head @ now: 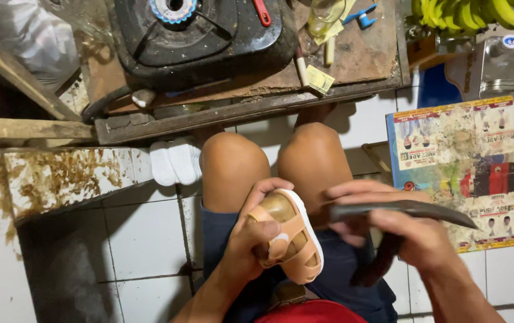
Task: The person sits on the floor holding a sandal upper stretched over a wooden last. They use a curved blade to trim and press the edge of the upper, then hold the white rubber sole over a gas burner flame and press the heated sole onto the lasted upper, fitting it by hand.
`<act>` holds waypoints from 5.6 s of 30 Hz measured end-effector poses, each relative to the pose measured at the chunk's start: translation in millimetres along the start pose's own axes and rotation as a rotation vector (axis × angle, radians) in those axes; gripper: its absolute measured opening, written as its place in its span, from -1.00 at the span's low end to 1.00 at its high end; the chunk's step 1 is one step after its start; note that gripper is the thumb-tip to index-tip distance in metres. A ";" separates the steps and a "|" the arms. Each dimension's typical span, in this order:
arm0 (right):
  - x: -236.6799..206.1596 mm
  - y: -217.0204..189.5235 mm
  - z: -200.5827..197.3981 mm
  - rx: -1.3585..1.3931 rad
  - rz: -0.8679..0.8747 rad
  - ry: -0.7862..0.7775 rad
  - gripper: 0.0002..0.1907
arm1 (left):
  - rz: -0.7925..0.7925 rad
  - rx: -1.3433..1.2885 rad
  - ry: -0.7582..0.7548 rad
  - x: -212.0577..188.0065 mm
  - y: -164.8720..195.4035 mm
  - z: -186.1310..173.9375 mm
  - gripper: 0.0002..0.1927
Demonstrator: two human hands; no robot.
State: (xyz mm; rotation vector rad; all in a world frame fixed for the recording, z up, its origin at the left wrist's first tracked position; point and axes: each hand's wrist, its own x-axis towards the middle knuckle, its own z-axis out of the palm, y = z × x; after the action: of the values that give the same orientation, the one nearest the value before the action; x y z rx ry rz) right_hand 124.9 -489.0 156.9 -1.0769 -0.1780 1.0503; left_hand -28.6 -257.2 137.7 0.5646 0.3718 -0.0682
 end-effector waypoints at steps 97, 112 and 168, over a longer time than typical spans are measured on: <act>71.6 -43.1 -3.9 -0.561 0.385 -0.529 -0.69 | 0.022 1.057 -0.270 8.6 -3.5 -0.1 -0.46; 24.0 2.1 10.4 -0.507 0.146 -0.025 -0.64 | -0.256 -0.149 0.126 11.6 -15.8 -6.8 -0.59; 2.9 24.8 48.8 -0.802 0.027 0.142 -0.71 | -0.052 0.102 0.204 25.8 -16.5 -21.6 -0.56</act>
State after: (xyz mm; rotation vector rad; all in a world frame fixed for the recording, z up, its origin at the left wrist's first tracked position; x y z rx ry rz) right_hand 82.9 -454.1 161.3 -1.8719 -0.4968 0.9330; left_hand -14.3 -258.5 103.1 0.6652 0.5838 -0.0807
